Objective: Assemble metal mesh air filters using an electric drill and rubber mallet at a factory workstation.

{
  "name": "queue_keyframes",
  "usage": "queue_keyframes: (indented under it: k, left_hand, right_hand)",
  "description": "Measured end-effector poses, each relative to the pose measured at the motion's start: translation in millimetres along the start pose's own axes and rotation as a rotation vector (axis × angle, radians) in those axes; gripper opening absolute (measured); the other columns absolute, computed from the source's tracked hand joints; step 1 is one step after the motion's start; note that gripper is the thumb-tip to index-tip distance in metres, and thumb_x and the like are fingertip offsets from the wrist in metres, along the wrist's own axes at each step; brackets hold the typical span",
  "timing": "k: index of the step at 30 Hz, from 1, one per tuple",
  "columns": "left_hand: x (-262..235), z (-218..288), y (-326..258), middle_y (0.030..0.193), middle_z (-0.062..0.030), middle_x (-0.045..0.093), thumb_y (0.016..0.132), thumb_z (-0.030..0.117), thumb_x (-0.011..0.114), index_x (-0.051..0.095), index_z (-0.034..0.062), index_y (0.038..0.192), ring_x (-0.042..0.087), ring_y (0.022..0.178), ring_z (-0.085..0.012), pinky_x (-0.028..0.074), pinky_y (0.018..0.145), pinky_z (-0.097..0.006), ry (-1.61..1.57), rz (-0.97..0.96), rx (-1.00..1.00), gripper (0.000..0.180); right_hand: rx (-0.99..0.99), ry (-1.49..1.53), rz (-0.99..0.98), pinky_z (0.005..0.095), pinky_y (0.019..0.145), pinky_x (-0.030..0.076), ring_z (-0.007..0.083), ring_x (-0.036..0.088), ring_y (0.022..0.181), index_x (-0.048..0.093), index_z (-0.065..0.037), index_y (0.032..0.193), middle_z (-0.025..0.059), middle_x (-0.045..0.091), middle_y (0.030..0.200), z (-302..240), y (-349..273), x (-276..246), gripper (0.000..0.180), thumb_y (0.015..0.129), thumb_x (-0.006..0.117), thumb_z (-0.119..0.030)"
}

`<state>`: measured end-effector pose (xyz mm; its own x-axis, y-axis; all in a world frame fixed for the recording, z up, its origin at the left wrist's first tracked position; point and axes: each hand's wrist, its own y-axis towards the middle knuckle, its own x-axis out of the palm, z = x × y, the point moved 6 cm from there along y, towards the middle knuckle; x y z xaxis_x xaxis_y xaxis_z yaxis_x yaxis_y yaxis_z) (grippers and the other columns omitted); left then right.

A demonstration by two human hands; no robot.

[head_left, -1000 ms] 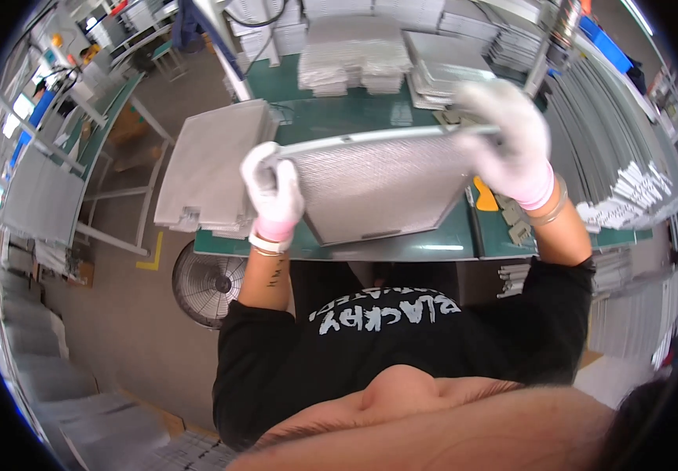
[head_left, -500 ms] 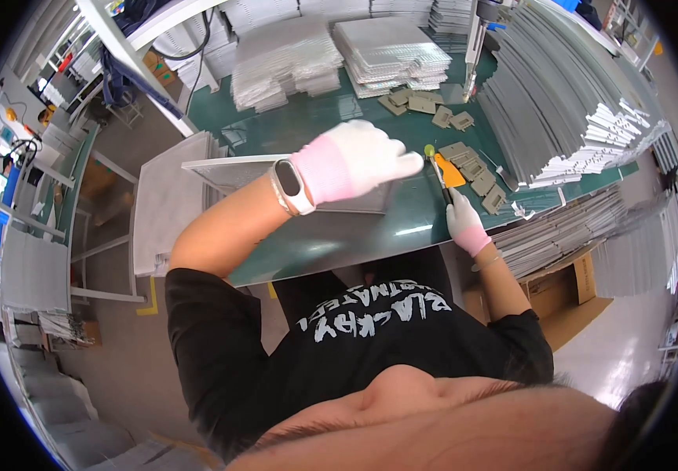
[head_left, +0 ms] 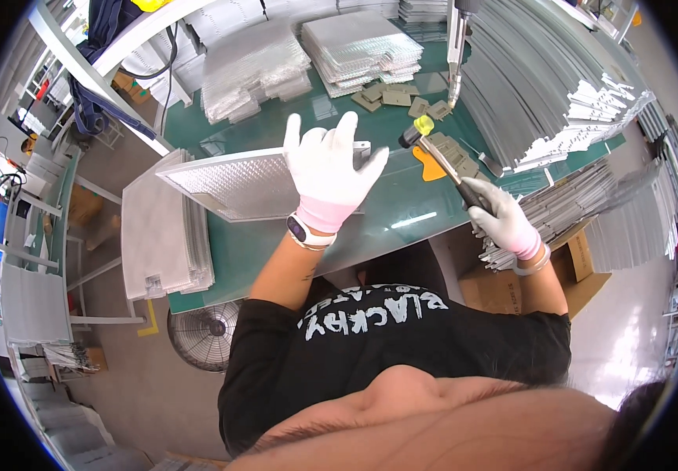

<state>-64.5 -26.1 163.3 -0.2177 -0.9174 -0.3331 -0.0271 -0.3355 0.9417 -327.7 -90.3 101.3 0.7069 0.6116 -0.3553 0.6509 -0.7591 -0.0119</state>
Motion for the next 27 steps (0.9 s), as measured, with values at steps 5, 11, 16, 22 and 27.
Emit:
queue_keyframes:
  k: [5, 11, 16, 22, 27]
  left_hand:
    - [11, -3, -10, 0.069, -0.0023, 0.054, 0.069, 0.025, 0.077, 0.061, 0.0079, 0.114, 0.05, 0.07, -0.022, 0.04, 0.082, -0.044, 0.042, -0.005, -0.048, 0.051]
    - [14, -3, -11, 0.074, -0.0011, 0.049, 0.069, 0.024, 0.077, 0.06, 0.0077, 0.118, 0.051, 0.072, -0.0211, 0.039, 0.081, -0.042, 0.047, 0.015, -0.018, 0.055]
    - [15, -9, -11, 0.071, -0.0017, 0.047, 0.066, 0.024, 0.078, 0.061, 0.008, 0.117, 0.05, 0.068, -0.0207, 0.039, 0.078, -0.041, 0.034, 0.057, -0.023, 0.056]
    - [23, -11, -9, 0.071, -0.0025, 0.048, 0.066, 0.026, 0.078, 0.059, 0.0045, 0.123, 0.05, 0.068, -0.0213, 0.04, 0.078, -0.041, 0.015, 0.058, -0.036, 0.064]
    - [22, -17, -7, 0.069, -0.0025, 0.049, 0.066, 0.028, 0.079, 0.055, 0.0019, 0.128, 0.051, 0.068, -0.0217, 0.04, 0.079, -0.041, 0.013, 0.007, -0.075, 0.071]
  right_hand:
    - [-0.197, -0.287, 0.004, 0.025, 0.068, 0.048, 0.0099, 0.055, 0.073, 0.048, 0.001, 0.136, 0.005, 0.06, 0.096, -44, -3, -15, 0.05, 0.086, 0.056, 0.0]
    - [-0.488, -0.581, 0.046, 0.0327, 0.077, 0.051, 0.0218, 0.063, 0.079, 0.05, 0.001, 0.134, 0.0133, 0.064, 0.1, -106, -7, -27, 0.05, 0.086, 0.064, -0.006]
    - [-0.519, -0.247, 0.15, 0.0233, 0.061, 0.047, 0.0097, 0.054, 0.064, 0.035, 0.002, 0.147, 0.0115, 0.061, 0.094, -130, -9, -31, 0.056, 0.096, 0.054, -0.013]
    - [-0.47, -0.959, -0.072, 0.0349, 0.07, 0.052, 0.0323, 0.064, 0.073, 0.035, 0.002, 0.146, 0.0204, 0.065, 0.105, -110, 2, 17, 0.054, 0.096, 0.05, -0.01]
    - [-0.63, -0.599, 0.203, 0.035, 0.069, 0.052, 0.0312, 0.063, 0.07, 0.035, 0.002, 0.146, 0.0171, 0.065, 0.093, -130, -11, 0, 0.052, 0.096, 0.048, -0.008]
